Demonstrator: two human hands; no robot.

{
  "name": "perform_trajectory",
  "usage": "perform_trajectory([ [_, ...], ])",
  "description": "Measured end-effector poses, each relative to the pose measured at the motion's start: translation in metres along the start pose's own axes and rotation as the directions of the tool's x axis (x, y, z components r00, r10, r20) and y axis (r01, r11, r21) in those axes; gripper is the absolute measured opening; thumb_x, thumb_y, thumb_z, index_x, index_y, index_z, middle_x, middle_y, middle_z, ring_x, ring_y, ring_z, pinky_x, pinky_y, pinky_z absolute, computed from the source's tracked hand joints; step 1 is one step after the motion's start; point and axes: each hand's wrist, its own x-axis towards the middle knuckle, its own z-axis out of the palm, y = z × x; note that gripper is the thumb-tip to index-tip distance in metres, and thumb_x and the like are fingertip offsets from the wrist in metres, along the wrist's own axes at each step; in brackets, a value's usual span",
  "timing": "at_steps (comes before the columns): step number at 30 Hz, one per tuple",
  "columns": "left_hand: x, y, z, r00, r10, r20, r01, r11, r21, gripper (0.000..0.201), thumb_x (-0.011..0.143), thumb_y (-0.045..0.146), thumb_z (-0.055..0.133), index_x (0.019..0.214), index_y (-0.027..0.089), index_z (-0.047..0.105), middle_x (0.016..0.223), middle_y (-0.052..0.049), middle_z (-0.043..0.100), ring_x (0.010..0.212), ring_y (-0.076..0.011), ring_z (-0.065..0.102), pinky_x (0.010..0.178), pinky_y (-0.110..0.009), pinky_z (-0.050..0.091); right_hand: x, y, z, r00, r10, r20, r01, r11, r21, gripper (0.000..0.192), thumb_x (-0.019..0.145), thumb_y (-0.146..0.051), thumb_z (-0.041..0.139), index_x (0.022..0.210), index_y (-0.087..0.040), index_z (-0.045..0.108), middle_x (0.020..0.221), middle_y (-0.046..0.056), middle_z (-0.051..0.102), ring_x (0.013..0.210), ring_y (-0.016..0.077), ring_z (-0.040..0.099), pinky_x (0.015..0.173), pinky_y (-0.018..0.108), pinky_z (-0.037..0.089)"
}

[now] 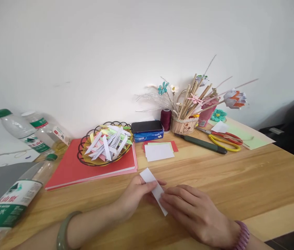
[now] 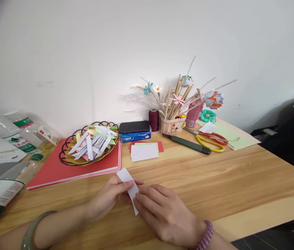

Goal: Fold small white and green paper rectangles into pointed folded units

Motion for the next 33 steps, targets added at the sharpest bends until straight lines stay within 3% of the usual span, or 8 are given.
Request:
perform_trajectory([
  [10, 0.004, 0.001, -0.003, 0.999, -0.014, 0.038, 0.017, 0.996, -0.086, 0.04, 0.075, 0.04, 0.068, 0.095, 0.005, 0.066, 0.095, -0.017, 0.069, 0.071, -0.0162, 0.067, 0.056, -0.019, 0.05, -0.019, 0.002, -0.01, 0.997, 0.062, 0.054, -0.065, 0.996, 0.064, 0.033, 0.096, -0.014, 0.029, 0.104, -0.006, 0.06, 0.095, 0.008, 0.069, 0.093, 0.0183, 0.058, 0.075, 0.027, 0.048],
  [16, 0.009, 0.002, -0.008, 0.998, -0.066, 0.021, 0.068, 0.991, -0.115, 0.044, 0.083, 0.043, 0.057, 0.107, 0.007, 0.059, 0.084, -0.016, 0.07, 0.069, -0.0197, 0.068, 0.049, -0.019, 0.047, -0.02, 0.004, -0.017, 0.991, 0.072, 0.115, -0.082, 0.993, 0.082, 0.031, 0.096, -0.016, 0.03, 0.106, -0.008, 0.059, 0.093, 0.008, 0.069, 0.091, 0.0179, 0.058, 0.075, 0.028, 0.047],
  [20, 0.009, -0.002, -0.011, 0.994, 0.099, -0.053, -0.087, 0.979, 0.187, 0.035, 0.087, 0.034, 0.05, 0.111, 0.01, 0.057, 0.104, -0.016, 0.066, 0.09, -0.0226, 0.065, 0.069, -0.029, 0.051, -0.027, 0.008, -0.019, 0.979, 0.109, 0.171, -0.125, 0.988, 0.087, 0.032, 0.096, -0.017, 0.029, 0.107, -0.011, 0.058, 0.097, 0.009, 0.067, 0.096, 0.019, 0.056, 0.078, 0.03, 0.047],
  [22, 0.005, -0.003, -0.011, 0.93, 0.366, -0.041, -0.3, 0.816, 0.493, 0.032, 0.085, 0.024, 0.051, 0.115, 0.014, 0.056, 0.118, -0.012, 0.059, 0.109, -0.023, 0.055, 0.091, -0.037, 0.045, -0.03, 0.01, -0.019, 0.96, 0.157, 0.231, -0.181, 0.98, 0.085, 0.03, 0.096, -0.018, 0.031, 0.107, -0.012, 0.059, 0.098, 0.01, 0.065, 0.096, 0.0195, 0.056, 0.078, 0.032, 0.047],
  [24, 0.002, -0.004, -0.011, 0.783, 0.602, 0.156, -0.51, 0.477, 0.715, 0.032, 0.084, 0.014, 0.049, 0.115, 0.018, 0.057, 0.121, -0.008, 0.057, 0.116, -0.0215, 0.048, 0.1, -0.041, 0.036, -0.033, 0.011, -0.016, 0.929, 0.214, 0.301, -0.25, 0.964, 0.086, 0.026, 0.094, -0.017, 0.035, 0.102, -0.015, 0.06, 0.095, 0.009, 0.064, 0.089, 0.0189, 0.058, 0.074, 0.032, 0.048],
  [26, 0.0, -0.005, -0.011, 0.62, 0.643, 0.45, -0.662, 0.12, 0.74, 0.03, 0.086, 0.009, 0.043, 0.108, 0.018, 0.061, 0.114, -0.006, 0.062, 0.113, -0.021, 0.048, 0.098, -0.04, 0.038, -0.036, 0.011, -0.013, 0.904, 0.26, 0.34, -0.305, 0.948, 0.088, 0.023, 0.093, -0.015, 0.039, 0.098, -0.017, 0.061, 0.091, 0.007, 0.064, 0.083, 0.0177, 0.058, 0.07, 0.032, 0.049],
  [28, -0.001, -0.007, -0.01, 0.522, 0.533, 0.666, -0.726, -0.133, 0.675, 0.028, 0.087, 0.008, 0.041, 0.105, 0.016, 0.062, 0.11, -0.005, 0.064, 0.111, -0.0217, 0.049, 0.095, -0.039, 0.041, -0.037, 0.011, -0.01, 0.902, 0.279, 0.33, -0.324, 0.942, 0.089, 0.021, 0.091, -0.014, 0.041, 0.099, -0.017, 0.061, 0.092, 0.006, 0.065, 0.084, 0.0172, 0.059, 0.072, 0.032, 0.05],
  [33, 0.004, -0.015, -0.01, 0.514, 0.307, 0.801, -0.696, -0.396, 0.599, 0.03, 0.091, 0.016, 0.043, 0.117, 0.014, 0.055, 0.119, -0.005, 0.062, 0.107, -0.0202, 0.053, 0.094, -0.038, 0.041, -0.04, 0.009, -0.009, 0.923, 0.29, 0.253, -0.315, 0.947, 0.06, 0.018, 0.091, -0.016, 0.042, 0.09, -0.016, 0.06, 0.096, 0.007, 0.067, 0.09, 0.018, 0.06, 0.08, 0.032, 0.05],
])
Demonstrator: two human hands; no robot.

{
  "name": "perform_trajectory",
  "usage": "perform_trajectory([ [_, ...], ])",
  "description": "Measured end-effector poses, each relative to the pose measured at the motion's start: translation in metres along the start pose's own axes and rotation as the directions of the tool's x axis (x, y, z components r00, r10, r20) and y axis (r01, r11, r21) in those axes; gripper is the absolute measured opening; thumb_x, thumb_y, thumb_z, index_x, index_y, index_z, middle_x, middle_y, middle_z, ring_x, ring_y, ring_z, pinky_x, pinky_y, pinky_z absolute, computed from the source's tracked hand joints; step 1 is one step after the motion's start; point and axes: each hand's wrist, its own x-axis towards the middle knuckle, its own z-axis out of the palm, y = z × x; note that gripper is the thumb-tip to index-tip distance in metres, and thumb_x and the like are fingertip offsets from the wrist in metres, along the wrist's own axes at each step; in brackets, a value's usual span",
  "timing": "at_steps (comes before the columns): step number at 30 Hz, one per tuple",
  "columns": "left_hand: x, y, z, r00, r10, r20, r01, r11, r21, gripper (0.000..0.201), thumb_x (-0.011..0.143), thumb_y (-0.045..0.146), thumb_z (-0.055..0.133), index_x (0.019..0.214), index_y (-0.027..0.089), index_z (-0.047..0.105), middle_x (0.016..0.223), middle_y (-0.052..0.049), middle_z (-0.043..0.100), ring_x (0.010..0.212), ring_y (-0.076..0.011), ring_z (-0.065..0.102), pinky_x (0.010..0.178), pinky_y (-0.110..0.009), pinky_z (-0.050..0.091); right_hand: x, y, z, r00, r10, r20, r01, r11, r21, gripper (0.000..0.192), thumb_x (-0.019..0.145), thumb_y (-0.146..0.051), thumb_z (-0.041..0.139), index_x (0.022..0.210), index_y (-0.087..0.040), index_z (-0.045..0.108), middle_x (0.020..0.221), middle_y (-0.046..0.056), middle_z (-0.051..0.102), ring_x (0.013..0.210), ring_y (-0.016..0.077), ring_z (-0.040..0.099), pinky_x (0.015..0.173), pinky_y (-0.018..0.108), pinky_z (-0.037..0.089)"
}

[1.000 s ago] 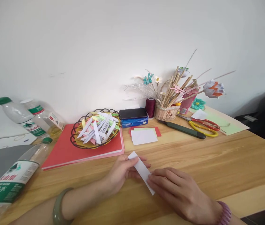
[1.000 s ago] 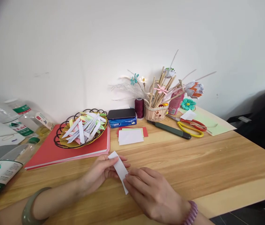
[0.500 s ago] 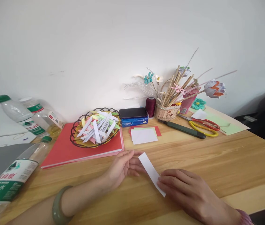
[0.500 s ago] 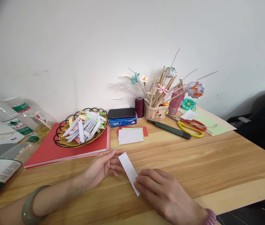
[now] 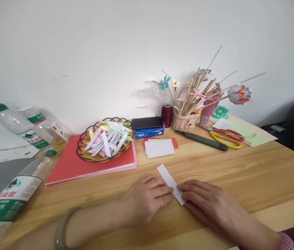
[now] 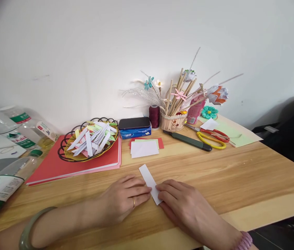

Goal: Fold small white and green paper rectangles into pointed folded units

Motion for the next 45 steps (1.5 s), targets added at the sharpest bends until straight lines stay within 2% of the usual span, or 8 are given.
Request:
perform_trajectory([
  [6, -0.001, -0.001, 0.002, 0.997, 0.026, -0.069, -0.027, 1.0, -0.009, 0.028, 0.089, 0.012, 0.042, 0.11, 0.012, 0.061, 0.114, -0.008, 0.065, 0.106, -0.0232, 0.055, 0.093, -0.039, 0.043, -0.004, -0.001, 0.003, 1.0, 0.026, 0.004, -0.026, 1.0, 0.01, 0.021, 0.093, -0.016, 0.039, 0.088, -0.017, 0.059, 0.089, 0.006, 0.065, 0.085, 0.0169, 0.059, 0.075, 0.031, 0.049],
  [12, 0.001, 0.003, -0.004, 0.999, -0.018, 0.027, 0.022, 0.988, -0.151, 0.034, 0.091, 0.011, 0.037, 0.112, 0.013, 0.063, 0.112, -0.013, 0.065, 0.102, -0.0271, 0.061, 0.088, -0.042, 0.049, -0.004, -0.005, 0.003, 0.991, 0.133, 0.028, -0.133, 0.991, 0.017, 0.023, 0.093, -0.017, 0.038, 0.085, -0.018, 0.059, 0.078, 0.004, 0.06, 0.072, 0.0152, 0.056, 0.063, 0.028, 0.046],
  [18, 0.002, 0.001, -0.007, 0.996, -0.089, -0.025, 0.081, 0.968, -0.237, 0.036, 0.092, 0.012, 0.037, 0.121, 0.016, 0.057, 0.113, -0.013, 0.064, 0.105, -0.0253, 0.06, 0.089, -0.042, 0.049, 0.001, -0.014, 0.004, 0.956, 0.291, -0.019, -0.29, 0.956, 0.051, 0.016, 0.084, -0.016, 0.047, 0.097, -0.02, 0.057, 0.086, 0.005, 0.062, 0.076, 0.0167, 0.06, 0.063, 0.028, 0.05],
  [22, 0.004, -0.003, -0.008, 0.99, -0.126, -0.057, 0.118, 0.986, -0.122, 0.035, 0.093, 0.018, 0.041, 0.125, 0.009, 0.051, 0.121, -0.016, 0.058, 0.114, -0.029, 0.051, 0.096, -0.048, 0.043, 0.001, -0.018, 0.013, 0.962, 0.273, -0.017, -0.27, 0.957, 0.102, 0.022, 0.084, -0.016, 0.049, 0.105, -0.021, 0.055, 0.09, 0.004, 0.064, 0.08, 0.0169, 0.061, 0.067, 0.029, 0.051],
  [26, 0.005, -0.006, -0.008, 0.994, -0.109, -0.022, 0.109, 0.994, -0.016, 0.028, 0.093, 0.019, 0.042, 0.113, 0.008, 0.059, 0.118, -0.015, 0.06, 0.112, -0.0291, 0.05, 0.096, -0.047, 0.043, 0.0, -0.02, 0.02, 0.968, 0.25, -0.017, -0.244, 0.956, 0.165, 0.024, 0.087, -0.015, 0.048, 0.11, -0.021, 0.052, 0.093, 0.004, 0.064, 0.082, 0.0161, 0.062, 0.07, 0.029, 0.052],
  [35, 0.002, -0.008, -0.005, 0.996, -0.066, -0.061, 0.061, 0.994, -0.088, 0.03, 0.095, 0.018, 0.04, 0.119, 0.016, 0.057, 0.118, -0.011, 0.061, 0.109, -0.0251, 0.053, 0.091, -0.042, 0.045, 0.001, -0.027, 0.014, 0.985, 0.159, 0.07, -0.173, 0.928, 0.33, 0.031, 0.087, -0.01, 0.045, 0.116, -0.02, 0.049, 0.109, 0.008, 0.063, 0.1, 0.014, 0.06, 0.086, 0.025, 0.049],
  [40, 0.001, -0.007, -0.006, 0.989, -0.123, -0.079, 0.108, 0.978, -0.178, 0.028, 0.094, 0.018, 0.042, 0.11, 0.018, 0.064, 0.105, -0.008, 0.068, 0.099, -0.0218, 0.061, 0.083, -0.034, 0.052, 0.003, -0.024, 0.014, 0.99, 0.134, 0.04, -0.14, 0.925, 0.354, 0.028, 0.088, -0.008, 0.042, 0.113, -0.019, 0.051, 0.101, 0.006, 0.064, 0.091, 0.0133, 0.062, 0.079, 0.024, 0.051],
  [45, 0.001, -0.005, -0.008, 0.996, -0.076, -0.051, 0.071, 0.993, -0.093, 0.031, 0.095, 0.017, 0.038, 0.101, 0.016, 0.069, 0.1, -0.007, 0.07, 0.099, -0.0193, 0.064, 0.086, -0.03, 0.053, 0.011, -0.02, 0.007, 0.999, 0.018, 0.035, -0.026, 0.969, 0.245, 0.021, 0.091, -0.009, 0.039, 0.101, -0.016, 0.056, 0.092, 0.007, 0.063, 0.082, 0.0161, 0.058, 0.071, 0.03, 0.05],
])
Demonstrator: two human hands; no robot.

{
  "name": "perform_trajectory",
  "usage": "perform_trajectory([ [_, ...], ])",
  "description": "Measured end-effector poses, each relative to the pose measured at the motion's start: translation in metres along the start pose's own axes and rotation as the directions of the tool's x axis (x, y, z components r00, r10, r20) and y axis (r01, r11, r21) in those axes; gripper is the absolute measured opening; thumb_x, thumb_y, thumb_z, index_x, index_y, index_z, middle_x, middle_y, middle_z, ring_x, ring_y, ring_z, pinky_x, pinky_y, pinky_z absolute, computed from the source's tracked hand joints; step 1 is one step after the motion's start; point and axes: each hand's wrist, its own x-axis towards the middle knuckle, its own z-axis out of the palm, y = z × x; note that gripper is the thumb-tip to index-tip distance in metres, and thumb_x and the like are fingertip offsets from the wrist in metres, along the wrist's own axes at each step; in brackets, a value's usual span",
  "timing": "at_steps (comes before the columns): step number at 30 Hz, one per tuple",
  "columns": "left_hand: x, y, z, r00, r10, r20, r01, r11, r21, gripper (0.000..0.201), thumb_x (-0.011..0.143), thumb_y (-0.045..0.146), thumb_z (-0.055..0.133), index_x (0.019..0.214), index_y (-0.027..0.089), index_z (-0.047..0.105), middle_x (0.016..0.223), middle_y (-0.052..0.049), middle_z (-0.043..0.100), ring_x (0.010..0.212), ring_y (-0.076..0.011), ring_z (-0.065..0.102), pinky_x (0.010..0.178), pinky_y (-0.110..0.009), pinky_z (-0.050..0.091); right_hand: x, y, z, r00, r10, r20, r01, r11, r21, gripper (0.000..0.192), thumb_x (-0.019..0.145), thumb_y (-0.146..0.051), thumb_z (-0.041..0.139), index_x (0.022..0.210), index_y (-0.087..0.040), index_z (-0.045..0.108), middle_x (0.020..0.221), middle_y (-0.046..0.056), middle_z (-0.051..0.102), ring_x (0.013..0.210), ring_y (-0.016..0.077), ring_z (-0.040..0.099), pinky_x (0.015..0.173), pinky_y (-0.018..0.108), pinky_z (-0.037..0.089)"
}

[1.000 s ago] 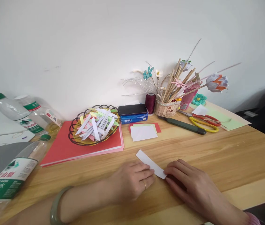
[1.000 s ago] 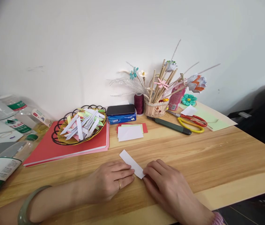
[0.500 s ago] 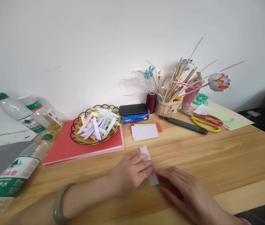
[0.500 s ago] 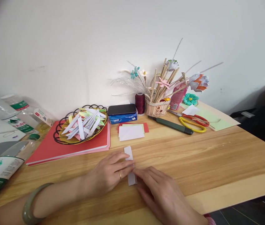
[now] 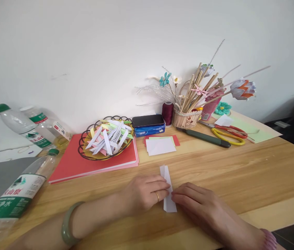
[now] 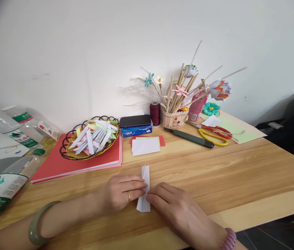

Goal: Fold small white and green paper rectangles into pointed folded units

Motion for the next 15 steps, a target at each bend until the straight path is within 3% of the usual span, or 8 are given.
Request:
perform_trajectory([
  [4, -0.0005, -0.0008, -0.0025, 0.998, 0.032, 0.045, -0.033, 0.999, 0.01, 0.032, 0.095, 0.015, 0.038, 0.099, 0.015, 0.07, 0.102, -0.007, 0.069, 0.105, -0.0204, 0.062, 0.091, -0.031, 0.051, 0.0024, -0.0009, -0.0031, 0.999, -0.031, 0.044, 0.036, 0.993, -0.114, 0.026, 0.094, -0.014, 0.033, 0.087, -0.015, 0.059, 0.082, 0.006, 0.061, 0.073, 0.0165, 0.055, 0.064, 0.031, 0.047],
  [7, -0.0023, -0.0013, -0.0028, 0.999, 0.001, 0.05, 0.001, 0.999, -0.035, 0.031, 0.095, 0.015, 0.038, 0.102, 0.018, 0.068, 0.105, -0.007, 0.068, 0.108, -0.0201, 0.06, 0.092, -0.032, 0.051, 0.0025, -0.0015, -0.0037, 0.997, -0.065, 0.032, 0.07, 0.977, -0.203, 0.025, 0.095, -0.016, 0.034, 0.096, -0.014, 0.058, 0.095, 0.009, 0.063, 0.084, 0.0183, 0.056, 0.072, 0.032, 0.048],
  [10, -0.0039, -0.0003, -0.0016, 0.994, -0.109, -0.012, 0.105, 0.977, -0.185, 0.027, 0.094, 0.019, 0.043, 0.104, 0.019, 0.068, 0.105, -0.006, 0.069, 0.107, -0.0199, 0.06, 0.091, -0.03, 0.051, 0.0038, -0.0025, -0.0061, 0.992, -0.124, 0.023, 0.126, 0.957, -0.263, 0.025, 0.095, -0.017, 0.034, 0.106, -0.014, 0.057, 0.103, 0.009, 0.063, 0.093, 0.0182, 0.056, 0.078, 0.031, 0.048],
  [13, -0.003, 0.0015, -0.0014, 0.977, -0.208, -0.034, 0.191, 0.942, -0.274, 0.023, 0.092, 0.023, 0.047, 0.1, 0.019, 0.069, 0.104, -0.007, 0.069, 0.101, -0.02, 0.064, 0.086, -0.027, 0.053, 0.0051, -0.0035, -0.0086, 0.986, -0.169, 0.001, 0.161, 0.938, -0.307, 0.032, 0.096, -0.014, 0.028, 0.1, -0.016, 0.059, 0.088, 0.007, 0.065, 0.08, 0.0163, 0.057, 0.069, 0.029, 0.048],
  [15, -0.0011, 0.0023, -0.0022, 0.988, -0.155, 0.015, 0.155, 0.968, -0.197, 0.026, 0.093, 0.021, 0.044, 0.095, 0.019, 0.07, 0.098, -0.008, 0.07, 0.102, -0.0214, 0.063, 0.082, -0.028, 0.053, 0.0047, -0.0035, -0.0086, 0.984, -0.18, -0.008, 0.167, 0.925, -0.341, 0.036, 0.095, -0.011, 0.026, 0.095, -0.017, 0.061, 0.081, 0.007, 0.064, 0.073, 0.0159, 0.057, 0.065, 0.029, 0.047],
])
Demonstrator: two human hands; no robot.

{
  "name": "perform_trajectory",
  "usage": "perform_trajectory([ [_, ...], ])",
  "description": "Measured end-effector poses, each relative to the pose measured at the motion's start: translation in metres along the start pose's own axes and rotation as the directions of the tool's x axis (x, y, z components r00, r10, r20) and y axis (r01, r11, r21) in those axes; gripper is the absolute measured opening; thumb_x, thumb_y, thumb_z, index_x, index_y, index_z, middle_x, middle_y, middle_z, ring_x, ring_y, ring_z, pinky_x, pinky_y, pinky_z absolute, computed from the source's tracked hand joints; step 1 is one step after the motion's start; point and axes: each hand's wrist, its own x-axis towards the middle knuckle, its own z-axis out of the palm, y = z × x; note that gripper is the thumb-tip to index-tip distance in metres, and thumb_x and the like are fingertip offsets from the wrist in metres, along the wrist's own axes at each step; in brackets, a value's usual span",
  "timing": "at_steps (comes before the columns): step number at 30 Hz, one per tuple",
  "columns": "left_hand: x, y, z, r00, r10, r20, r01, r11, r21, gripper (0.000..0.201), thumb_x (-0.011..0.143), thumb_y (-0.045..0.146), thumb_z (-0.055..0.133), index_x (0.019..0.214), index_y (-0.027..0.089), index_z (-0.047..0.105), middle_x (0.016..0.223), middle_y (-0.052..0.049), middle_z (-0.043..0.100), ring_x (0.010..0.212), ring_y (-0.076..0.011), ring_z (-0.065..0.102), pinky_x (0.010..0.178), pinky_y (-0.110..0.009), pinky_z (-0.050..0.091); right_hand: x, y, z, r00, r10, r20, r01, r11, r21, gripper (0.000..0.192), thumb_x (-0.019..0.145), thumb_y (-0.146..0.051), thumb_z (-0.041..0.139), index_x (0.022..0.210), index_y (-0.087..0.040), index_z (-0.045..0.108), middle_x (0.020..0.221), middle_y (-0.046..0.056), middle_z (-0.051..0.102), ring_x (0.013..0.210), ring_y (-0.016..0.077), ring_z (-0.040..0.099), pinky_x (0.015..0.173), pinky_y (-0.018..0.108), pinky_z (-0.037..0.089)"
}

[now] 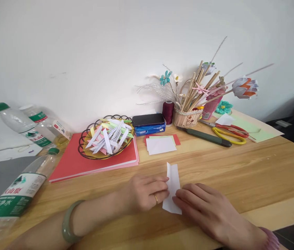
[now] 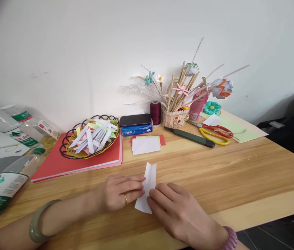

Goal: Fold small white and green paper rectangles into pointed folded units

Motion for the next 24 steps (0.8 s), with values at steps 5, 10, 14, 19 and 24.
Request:
perform_trajectory([
  [5, 0.003, 0.002, -0.002, 0.966, 0.229, 0.12, -0.254, 0.922, 0.293, 0.031, 0.093, 0.011, 0.039, 0.089, 0.018, 0.069, 0.093, -0.007, 0.071, 0.108, -0.0203, 0.06, 0.088, -0.03, 0.049, -0.004, 0.0, 0.006, 0.993, 0.093, 0.069, -0.091, 0.995, -0.031, 0.033, 0.094, -0.012, 0.028, 0.085, -0.017, 0.06, 0.076, 0.007, 0.06, 0.07, 0.0175, 0.054, 0.061, 0.031, 0.045],
  [10, 0.002, 0.005, -0.003, 0.933, 0.311, 0.182, -0.359, 0.84, 0.407, 0.03, 0.092, 0.01, 0.041, 0.088, 0.021, 0.069, 0.096, -0.005, 0.071, 0.099, -0.0187, 0.064, 0.086, -0.031, 0.05, -0.009, 0.002, 0.009, 0.968, 0.215, 0.126, -0.226, 0.971, 0.081, 0.024, 0.093, -0.015, 0.036, 0.086, -0.017, 0.059, 0.08, 0.005, 0.059, 0.071, 0.0182, 0.053, 0.061, 0.032, 0.044],
  [14, 0.002, 0.006, -0.004, 0.94, 0.294, 0.172, -0.34, 0.848, 0.407, 0.03, 0.091, 0.009, 0.041, 0.089, 0.017, 0.07, 0.101, -0.008, 0.07, 0.098, -0.0203, 0.064, 0.085, -0.031, 0.051, -0.014, 0.002, 0.008, 0.959, 0.231, 0.162, -0.257, 0.952, 0.166, 0.022, 0.093, -0.018, 0.039, 0.084, -0.017, 0.059, 0.082, 0.005, 0.06, 0.073, 0.0164, 0.053, 0.064, 0.03, 0.044],
  [19, 0.0, 0.003, -0.002, 0.936, 0.321, 0.145, -0.352, 0.833, 0.428, 0.028, 0.092, 0.01, 0.04, 0.094, 0.015, 0.068, 0.105, -0.008, 0.069, 0.098, -0.0198, 0.064, 0.086, -0.031, 0.051, -0.017, -0.001, 0.011, 0.949, 0.275, 0.156, -0.304, 0.929, 0.212, 0.023, 0.094, -0.019, 0.04, 0.082, -0.019, 0.06, 0.079, 0.003, 0.058, 0.071, 0.0147, 0.054, 0.061, 0.028, 0.042],
  [24, -0.005, 0.002, 0.007, 0.921, 0.384, -0.061, -0.319, 0.837, 0.445, 0.02, 0.09, 0.012, 0.047, 0.084, 0.012, 0.066, 0.094, -0.005, 0.071, 0.089, -0.0167, 0.065, 0.075, -0.027, 0.054, -0.018, 0.001, 0.015, 0.921, 0.35, 0.17, -0.385, 0.884, 0.267, 0.017, 0.091, -0.021, 0.047, 0.082, -0.021, 0.06, 0.082, 0.002, 0.059, 0.073, 0.0139, 0.056, 0.063, 0.026, 0.043],
])
